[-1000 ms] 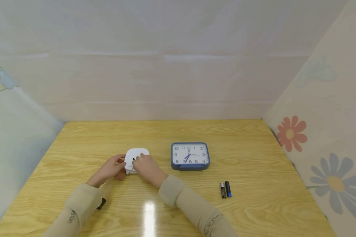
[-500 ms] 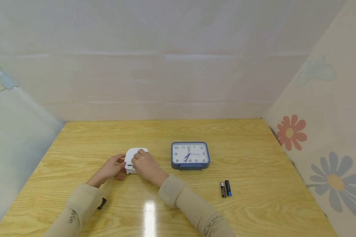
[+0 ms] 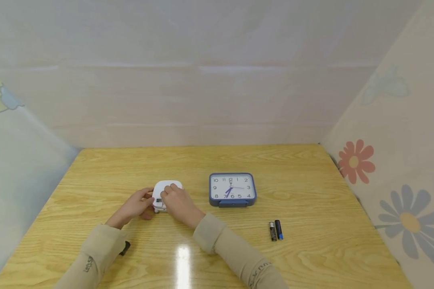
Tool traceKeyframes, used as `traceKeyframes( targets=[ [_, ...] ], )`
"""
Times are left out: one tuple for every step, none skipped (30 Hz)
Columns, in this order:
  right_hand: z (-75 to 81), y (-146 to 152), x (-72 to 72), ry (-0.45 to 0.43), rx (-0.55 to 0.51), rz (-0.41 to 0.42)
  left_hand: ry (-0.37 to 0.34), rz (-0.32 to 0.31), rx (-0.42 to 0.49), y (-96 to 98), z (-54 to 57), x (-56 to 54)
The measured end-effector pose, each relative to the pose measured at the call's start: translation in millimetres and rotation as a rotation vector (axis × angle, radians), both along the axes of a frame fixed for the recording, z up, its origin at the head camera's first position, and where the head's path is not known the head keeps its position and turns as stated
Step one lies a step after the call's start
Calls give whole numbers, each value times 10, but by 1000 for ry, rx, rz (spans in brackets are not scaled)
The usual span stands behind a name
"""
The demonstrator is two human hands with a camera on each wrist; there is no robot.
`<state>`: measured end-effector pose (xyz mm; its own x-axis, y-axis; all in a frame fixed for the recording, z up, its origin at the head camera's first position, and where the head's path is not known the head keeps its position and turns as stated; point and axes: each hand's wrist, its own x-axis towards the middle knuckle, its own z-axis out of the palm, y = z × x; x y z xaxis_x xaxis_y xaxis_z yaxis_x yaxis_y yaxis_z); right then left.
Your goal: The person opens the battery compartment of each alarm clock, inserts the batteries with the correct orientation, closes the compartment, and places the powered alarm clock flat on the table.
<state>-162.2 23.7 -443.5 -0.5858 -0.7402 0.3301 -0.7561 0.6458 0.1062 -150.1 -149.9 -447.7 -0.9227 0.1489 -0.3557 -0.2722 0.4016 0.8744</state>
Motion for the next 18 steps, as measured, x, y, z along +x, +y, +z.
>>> traceKeyframes(
  targets=[
    [0, 1, -1, -6, -2, -2, 1, -1, 2, 0, -6, -3],
    [-4, 3, -2, -14, -9, -6, 2, -1, 4, 1, -11, -5],
    [-9, 5, -5, -22, -15, -8, 4, -1, 5, 2, -15, -7],
    [-10, 8, -6, -31, -24, -9, 3, 0, 7, 2, -17, -6],
    [-13, 10, -9, -41, -31, -12, 6, -2, 8, 1, -20, -5],
    [-11, 12, -11, -52, -39, -14, 8, -1, 8, 2, -23, -5],
    [-7, 14, -12, -67, -49, -17, 8, -1, 8, 2, -26, -5],
    [0, 16, -12, -80, -58, -21, 9, 2, 7, 3, -25, -4],
    [7, 18, -11, -104, -71, -27, 10, 4, 7, 4, -24, -4],
    [19, 19, -8, -133, -90, -34, 10, 7, 6, 5, -23, -3],
    [33, 21, -5, -163, -109, -43, 12, 6, 3, 4, -24, -4],
    [47, 24, 1, -199, -134, -55, 12, 6, 0, 4, -22, -4],
    [60, 26, 5, -235, -157, -67, 13, 5, 0, 3, -21, -2],
    [72, 29, 10, -267, -183, -80, 13, 7, -1, 3, -16, 0],
    [82, 32, 15, -300, -205, -95, 14, 6, -1, 3, -13, 1],
    [94, 36, 20, -324, -225, -106, 14, 4, -1, 2, -10, 3],
    [99, 40, 23, -346, -243, -116, 15, 1, -2, 0, -8, 5],
    [101, 45, 25, -366, -259, -124, 14, 1, 2, -1, -7, 7]
  ],
)
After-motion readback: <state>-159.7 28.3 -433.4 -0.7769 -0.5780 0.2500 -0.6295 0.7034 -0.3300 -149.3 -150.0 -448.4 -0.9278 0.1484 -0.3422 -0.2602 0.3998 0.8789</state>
